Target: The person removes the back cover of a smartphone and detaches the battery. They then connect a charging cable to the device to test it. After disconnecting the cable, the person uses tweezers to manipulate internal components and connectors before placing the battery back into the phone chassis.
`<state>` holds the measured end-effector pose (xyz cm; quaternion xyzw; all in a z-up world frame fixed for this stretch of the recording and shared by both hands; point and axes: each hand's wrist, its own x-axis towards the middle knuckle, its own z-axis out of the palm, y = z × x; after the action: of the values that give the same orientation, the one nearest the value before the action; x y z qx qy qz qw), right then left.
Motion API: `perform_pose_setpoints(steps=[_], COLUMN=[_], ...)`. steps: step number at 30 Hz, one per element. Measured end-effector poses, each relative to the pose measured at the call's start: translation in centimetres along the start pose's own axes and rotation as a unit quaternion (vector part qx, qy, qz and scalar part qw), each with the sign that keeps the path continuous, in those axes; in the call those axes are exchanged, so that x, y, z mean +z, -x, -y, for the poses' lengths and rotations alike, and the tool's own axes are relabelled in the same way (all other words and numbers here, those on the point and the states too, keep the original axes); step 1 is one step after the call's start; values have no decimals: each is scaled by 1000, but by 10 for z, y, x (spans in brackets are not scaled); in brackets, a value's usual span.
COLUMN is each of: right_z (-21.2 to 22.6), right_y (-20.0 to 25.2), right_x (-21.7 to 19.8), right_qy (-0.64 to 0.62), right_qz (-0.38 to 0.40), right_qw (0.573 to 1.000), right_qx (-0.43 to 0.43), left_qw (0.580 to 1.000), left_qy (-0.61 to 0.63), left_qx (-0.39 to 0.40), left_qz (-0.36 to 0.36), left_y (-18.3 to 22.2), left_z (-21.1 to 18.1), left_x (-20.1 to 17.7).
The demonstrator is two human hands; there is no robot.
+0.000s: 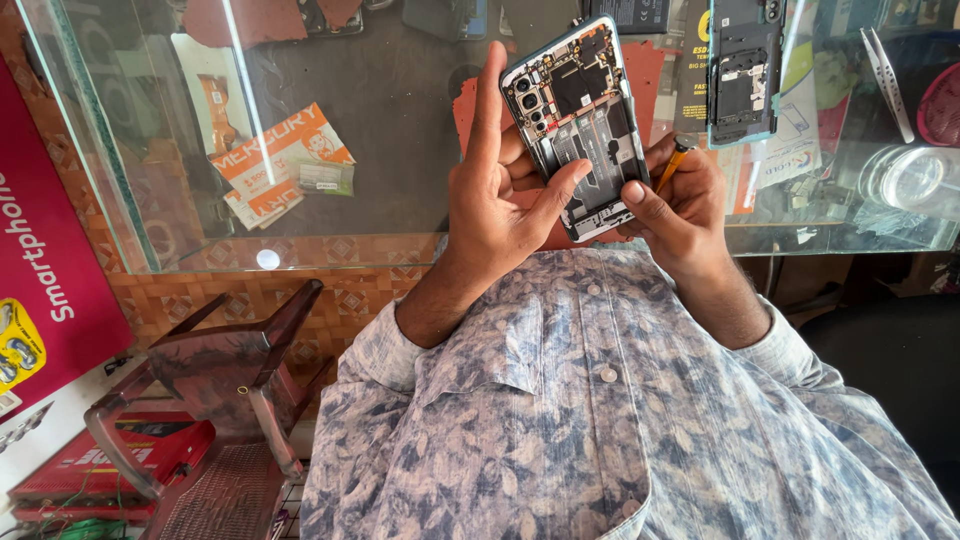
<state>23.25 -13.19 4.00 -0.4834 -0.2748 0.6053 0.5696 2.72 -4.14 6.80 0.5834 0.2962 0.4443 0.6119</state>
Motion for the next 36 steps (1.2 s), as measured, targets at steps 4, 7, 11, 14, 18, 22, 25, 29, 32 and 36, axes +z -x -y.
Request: perform_pose_setpoints(steps=[4,7,11,14,18,22,25,29,32,36], right_z=[1,3,6,5,1,-1,0,-2,-3,-5], right_y=[-4,-5,-8,-10,-11,-10,-9,-9,-8,-5], right_x=[1,2,4,4,2,2,3,2,1,-1], right_qy=[-47,-76,-88,-86,-76,-54,-33,-35,-10,52], right_qz=[3,14,21,29,33,27,13,16,18,27], right_qw=[998,996,993,994,995,998,999,999,1000,997], right_qx=[38,52,69,66,47,27,36,24,4,-44], left_qw=[999,997,994,992,993,997,999,1000,1000,999], left_qy=[-32,-69,-94,-114,-110,-66,-37,-3,18,43], left_qx=[2,23,35,45,49,34,27,17,13,7], left_qz=[-16,-23,-29,-32,-21,-15,-10,-6,-3,-6], left_y=[-1,-3,-3,-3,-4,-2,-3,-4,-4,-3], left_z=[-3,-5,-8,-9,-3,0,1,4,7,10], left_x=[3,5,6,6,3,2,1,0,-1,-2])
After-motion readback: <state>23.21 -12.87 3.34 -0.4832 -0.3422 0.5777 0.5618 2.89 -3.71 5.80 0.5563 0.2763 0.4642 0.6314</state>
